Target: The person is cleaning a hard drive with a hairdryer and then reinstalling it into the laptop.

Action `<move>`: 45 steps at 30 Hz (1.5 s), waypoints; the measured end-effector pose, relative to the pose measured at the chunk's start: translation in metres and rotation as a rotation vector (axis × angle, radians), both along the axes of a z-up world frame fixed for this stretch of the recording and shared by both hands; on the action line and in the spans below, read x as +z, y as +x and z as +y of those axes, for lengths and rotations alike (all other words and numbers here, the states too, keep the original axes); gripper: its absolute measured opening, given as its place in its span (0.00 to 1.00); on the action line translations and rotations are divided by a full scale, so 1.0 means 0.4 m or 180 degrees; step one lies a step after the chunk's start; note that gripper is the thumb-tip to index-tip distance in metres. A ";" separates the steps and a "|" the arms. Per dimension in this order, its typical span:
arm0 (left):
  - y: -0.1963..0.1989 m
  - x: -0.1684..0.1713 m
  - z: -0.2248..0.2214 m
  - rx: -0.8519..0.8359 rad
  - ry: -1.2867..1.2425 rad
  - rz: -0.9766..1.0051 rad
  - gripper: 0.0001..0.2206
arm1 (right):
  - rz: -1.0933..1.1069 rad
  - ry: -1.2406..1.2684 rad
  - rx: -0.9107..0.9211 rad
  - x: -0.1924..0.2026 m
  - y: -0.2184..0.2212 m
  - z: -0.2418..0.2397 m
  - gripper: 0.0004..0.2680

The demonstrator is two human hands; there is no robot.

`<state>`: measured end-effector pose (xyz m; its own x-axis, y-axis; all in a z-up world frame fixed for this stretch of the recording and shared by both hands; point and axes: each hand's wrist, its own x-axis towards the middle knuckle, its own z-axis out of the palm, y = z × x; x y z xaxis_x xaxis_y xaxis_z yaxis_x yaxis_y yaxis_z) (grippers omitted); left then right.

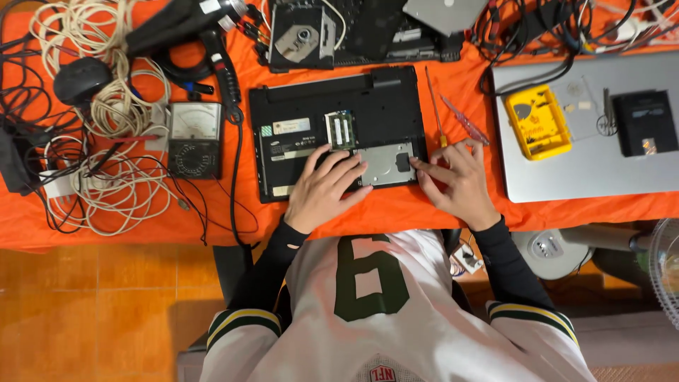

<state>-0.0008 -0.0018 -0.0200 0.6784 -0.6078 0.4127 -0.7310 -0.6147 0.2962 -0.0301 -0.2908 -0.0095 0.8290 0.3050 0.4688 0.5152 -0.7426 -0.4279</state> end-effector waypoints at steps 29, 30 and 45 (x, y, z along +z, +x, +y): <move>-0.003 0.005 0.006 -0.0206 -0.0512 -0.0179 0.16 | -0.0294 -0.0122 -0.0054 -0.009 -0.007 0.015 0.08; -0.004 0.003 0.007 -0.0224 -0.0597 -0.0223 0.16 | -0.0344 -0.0085 -0.0017 -0.011 -0.008 0.011 0.09; -0.015 0.010 0.004 -0.0244 -0.0617 -0.0065 0.12 | -0.0167 -0.0051 0.0170 -0.003 -0.018 0.005 0.08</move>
<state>-0.0068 -0.0003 -0.0159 0.6235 -0.5652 0.5402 -0.7805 -0.4901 0.3881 -0.0373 -0.2889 -0.0108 0.7858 0.3559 0.5058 0.5756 -0.7201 -0.3875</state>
